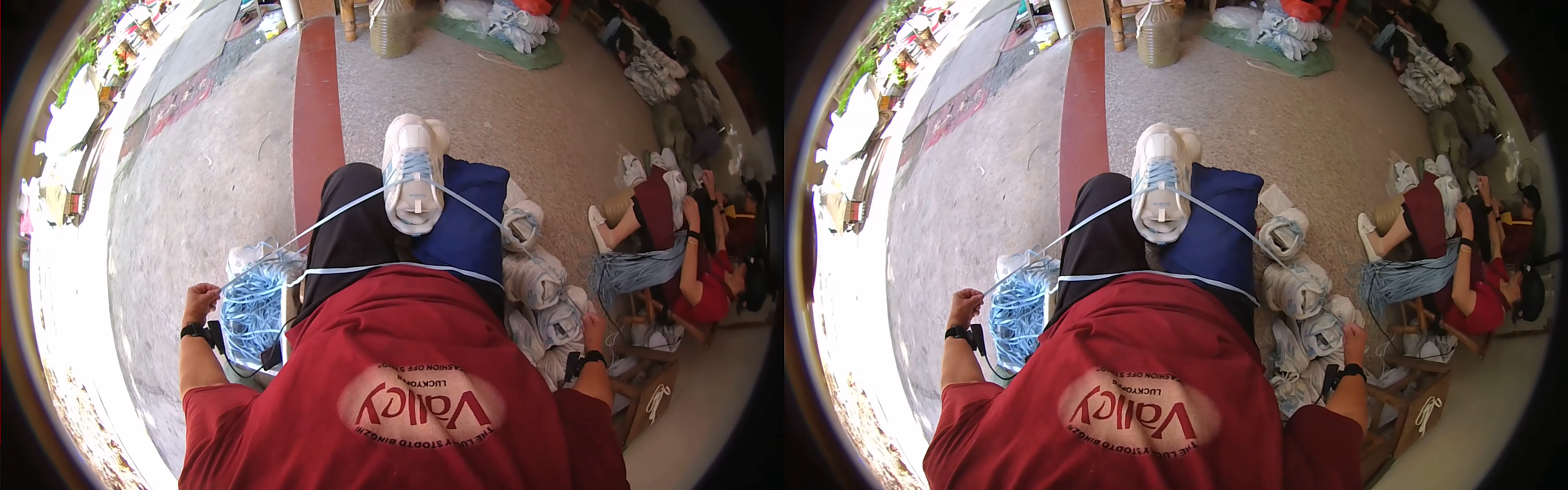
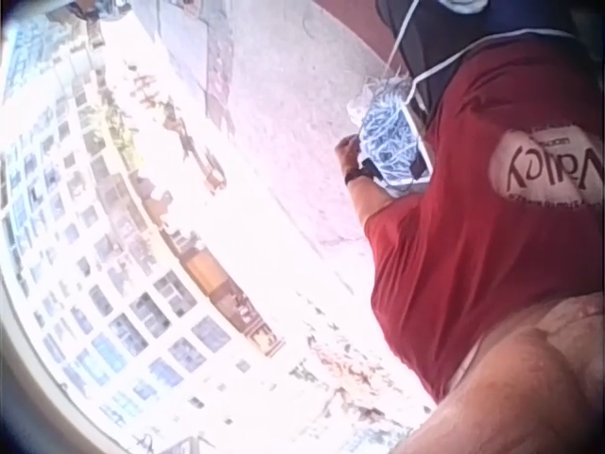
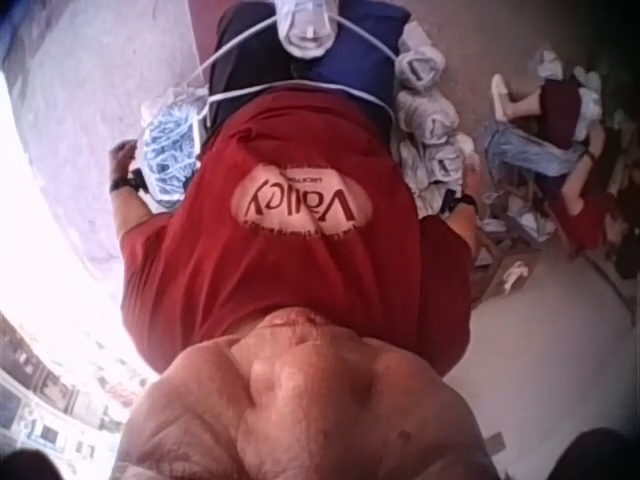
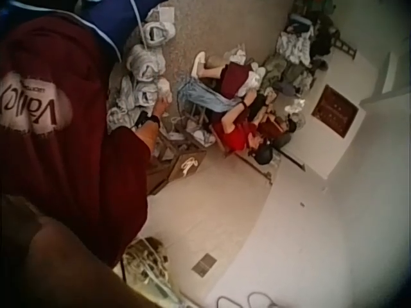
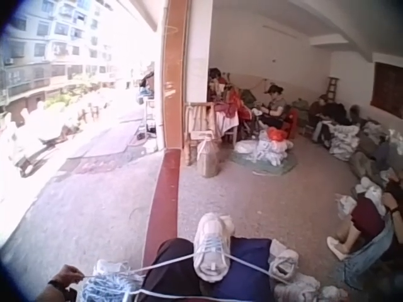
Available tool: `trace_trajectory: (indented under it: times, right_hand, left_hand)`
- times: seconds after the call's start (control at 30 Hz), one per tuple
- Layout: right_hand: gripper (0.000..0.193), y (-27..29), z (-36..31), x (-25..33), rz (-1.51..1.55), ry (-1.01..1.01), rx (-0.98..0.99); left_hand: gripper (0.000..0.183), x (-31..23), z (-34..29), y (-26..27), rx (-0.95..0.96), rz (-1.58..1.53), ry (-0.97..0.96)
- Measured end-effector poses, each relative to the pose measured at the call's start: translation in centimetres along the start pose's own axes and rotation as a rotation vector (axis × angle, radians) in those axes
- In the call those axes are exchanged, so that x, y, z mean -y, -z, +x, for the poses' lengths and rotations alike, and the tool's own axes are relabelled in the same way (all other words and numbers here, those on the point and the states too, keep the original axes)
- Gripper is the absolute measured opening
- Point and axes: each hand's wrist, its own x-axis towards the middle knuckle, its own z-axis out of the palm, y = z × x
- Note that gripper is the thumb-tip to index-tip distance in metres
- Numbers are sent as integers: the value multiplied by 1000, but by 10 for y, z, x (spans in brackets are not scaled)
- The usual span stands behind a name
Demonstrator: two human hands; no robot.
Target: Lacing a white sneaker by hand.
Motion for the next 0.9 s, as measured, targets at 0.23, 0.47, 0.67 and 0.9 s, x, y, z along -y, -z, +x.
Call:
trace_trajectory:
  times: [0.23,0.47,0.67,0.9]
  right_hand:
    - [12,-27,18,15,-293,75,57]
    - [10,-152,51,301,355,54,849]
    - [12,-264,79,379,20,1201,440]
    - [14,-292,84,382,329,638,200]
  left_hand:
    - [33,30,32,-19,-438,703,19]
    - [19,-117,12,-173,301,-219,-109]
    - [11,-248,-32,-277,918,79,-368]
    - [15,-238,8,-320,676,-111,-628]
